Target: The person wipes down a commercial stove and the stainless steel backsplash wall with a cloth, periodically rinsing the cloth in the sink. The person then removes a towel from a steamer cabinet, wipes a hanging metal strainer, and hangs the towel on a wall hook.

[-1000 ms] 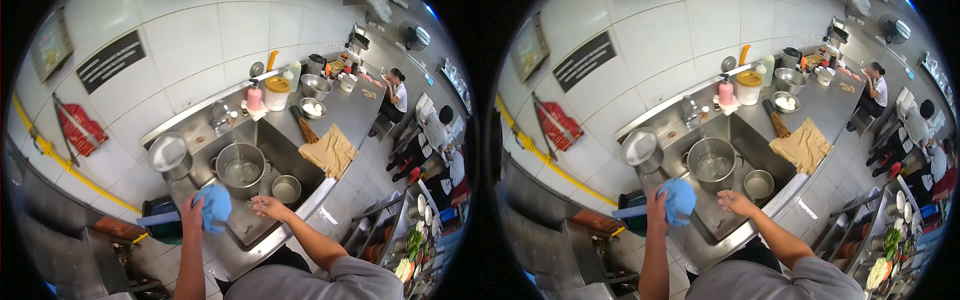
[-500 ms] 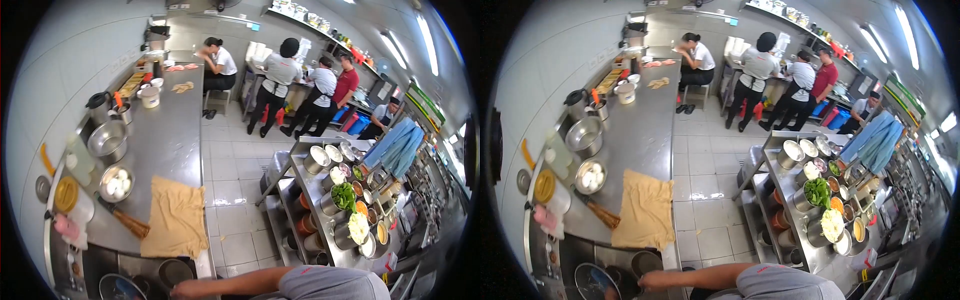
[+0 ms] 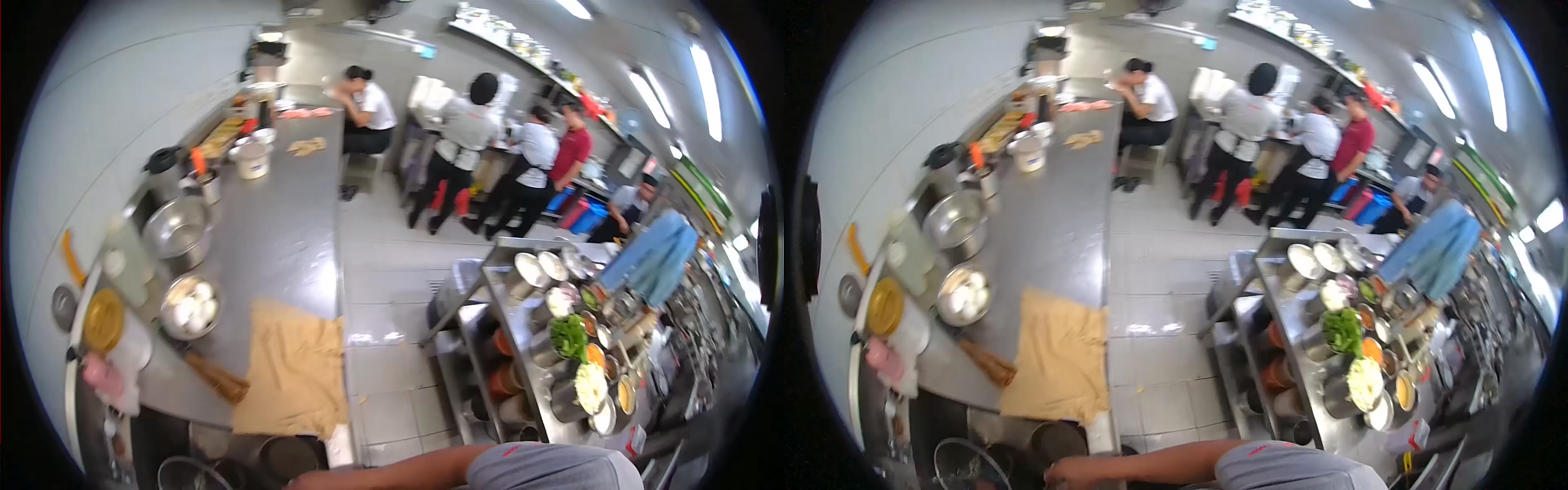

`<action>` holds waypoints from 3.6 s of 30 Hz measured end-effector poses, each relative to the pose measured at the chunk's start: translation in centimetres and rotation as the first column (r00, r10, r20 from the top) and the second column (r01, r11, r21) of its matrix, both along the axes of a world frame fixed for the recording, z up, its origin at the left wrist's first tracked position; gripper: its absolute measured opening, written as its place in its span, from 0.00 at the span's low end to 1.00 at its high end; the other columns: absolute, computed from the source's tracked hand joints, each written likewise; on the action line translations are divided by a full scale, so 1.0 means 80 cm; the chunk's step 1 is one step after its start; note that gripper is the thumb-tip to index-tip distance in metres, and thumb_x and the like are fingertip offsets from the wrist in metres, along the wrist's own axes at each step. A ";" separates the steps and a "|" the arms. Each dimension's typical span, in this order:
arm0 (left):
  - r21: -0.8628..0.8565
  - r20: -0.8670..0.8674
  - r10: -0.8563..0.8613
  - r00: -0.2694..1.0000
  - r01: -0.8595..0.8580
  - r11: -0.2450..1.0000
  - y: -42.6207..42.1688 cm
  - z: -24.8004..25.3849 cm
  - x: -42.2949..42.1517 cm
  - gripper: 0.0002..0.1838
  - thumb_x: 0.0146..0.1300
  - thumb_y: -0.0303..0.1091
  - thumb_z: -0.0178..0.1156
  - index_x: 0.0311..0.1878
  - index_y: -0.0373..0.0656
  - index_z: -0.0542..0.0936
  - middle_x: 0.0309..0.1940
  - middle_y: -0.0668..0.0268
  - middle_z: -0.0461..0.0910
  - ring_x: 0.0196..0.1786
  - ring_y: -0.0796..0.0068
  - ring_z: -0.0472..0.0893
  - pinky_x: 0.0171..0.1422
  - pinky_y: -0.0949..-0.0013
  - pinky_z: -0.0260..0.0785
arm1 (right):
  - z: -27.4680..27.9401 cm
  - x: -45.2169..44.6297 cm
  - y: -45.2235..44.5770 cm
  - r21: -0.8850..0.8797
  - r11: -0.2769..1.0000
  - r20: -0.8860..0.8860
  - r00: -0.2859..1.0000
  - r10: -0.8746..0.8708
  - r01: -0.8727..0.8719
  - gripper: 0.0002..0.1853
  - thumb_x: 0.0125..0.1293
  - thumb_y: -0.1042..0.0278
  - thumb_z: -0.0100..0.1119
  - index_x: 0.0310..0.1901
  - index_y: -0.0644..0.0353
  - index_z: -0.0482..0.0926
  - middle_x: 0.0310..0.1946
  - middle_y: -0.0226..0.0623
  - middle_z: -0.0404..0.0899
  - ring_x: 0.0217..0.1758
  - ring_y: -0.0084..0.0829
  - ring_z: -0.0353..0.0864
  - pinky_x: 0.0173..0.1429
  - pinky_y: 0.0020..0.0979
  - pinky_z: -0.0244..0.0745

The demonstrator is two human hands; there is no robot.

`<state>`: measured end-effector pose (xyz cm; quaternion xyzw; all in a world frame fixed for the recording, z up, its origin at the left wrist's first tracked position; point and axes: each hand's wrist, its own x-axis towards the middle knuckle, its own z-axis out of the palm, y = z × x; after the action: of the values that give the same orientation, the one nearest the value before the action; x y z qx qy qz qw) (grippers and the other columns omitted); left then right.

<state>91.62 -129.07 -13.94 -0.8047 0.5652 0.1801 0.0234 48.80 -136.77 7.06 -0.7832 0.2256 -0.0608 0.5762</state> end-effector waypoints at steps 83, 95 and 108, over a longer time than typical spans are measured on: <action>0.423 -0.906 -0.117 -0.407 -0.884 -0.200 0.014 0.219 -0.079 0.24 0.65 0.59 0.57 0.32 0.46 0.77 0.25 0.71 0.74 0.28 0.77 0.74 0.34 0.72 0.68 | -0.054 0.410 -0.032 -0.320 0.947 0.105 0.993 0.059 -0.022 0.15 0.59 0.59 0.61 0.30 0.65 0.77 0.27 0.51 0.77 0.31 0.47 0.79 0.38 0.44 0.73; 0.504 -0.840 0.242 -0.486 -0.864 0.015 0.029 0.183 -0.101 0.39 0.63 0.59 0.59 0.68 0.40 0.66 0.67 0.51 0.66 0.62 0.57 0.73 0.63 0.62 0.67 | -0.149 0.414 -0.069 -0.292 0.618 -0.798 0.542 0.264 -0.730 0.17 0.60 0.63 0.58 0.47 0.62 0.82 0.49 0.48 0.80 0.51 0.49 0.80 0.55 0.41 0.75; 0.516 -0.831 -0.145 -0.536 -0.842 0.156 -0.019 0.263 -0.046 0.17 0.63 0.48 0.62 0.42 0.43 0.80 0.38 0.59 0.83 0.36 0.65 0.84 0.43 0.57 0.78 | 0.044 0.356 -0.090 0.622 0.783 0.241 0.957 -0.162 -0.024 0.14 0.65 0.70 0.61 0.53 0.56 0.76 0.39 0.29 0.78 0.38 0.22 0.77 0.43 0.26 0.75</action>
<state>87.90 -130.56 7.10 -0.4493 -0.1737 0.4225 -0.7677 77.24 -144.01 10.62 -0.5254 0.1775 -0.1152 0.8241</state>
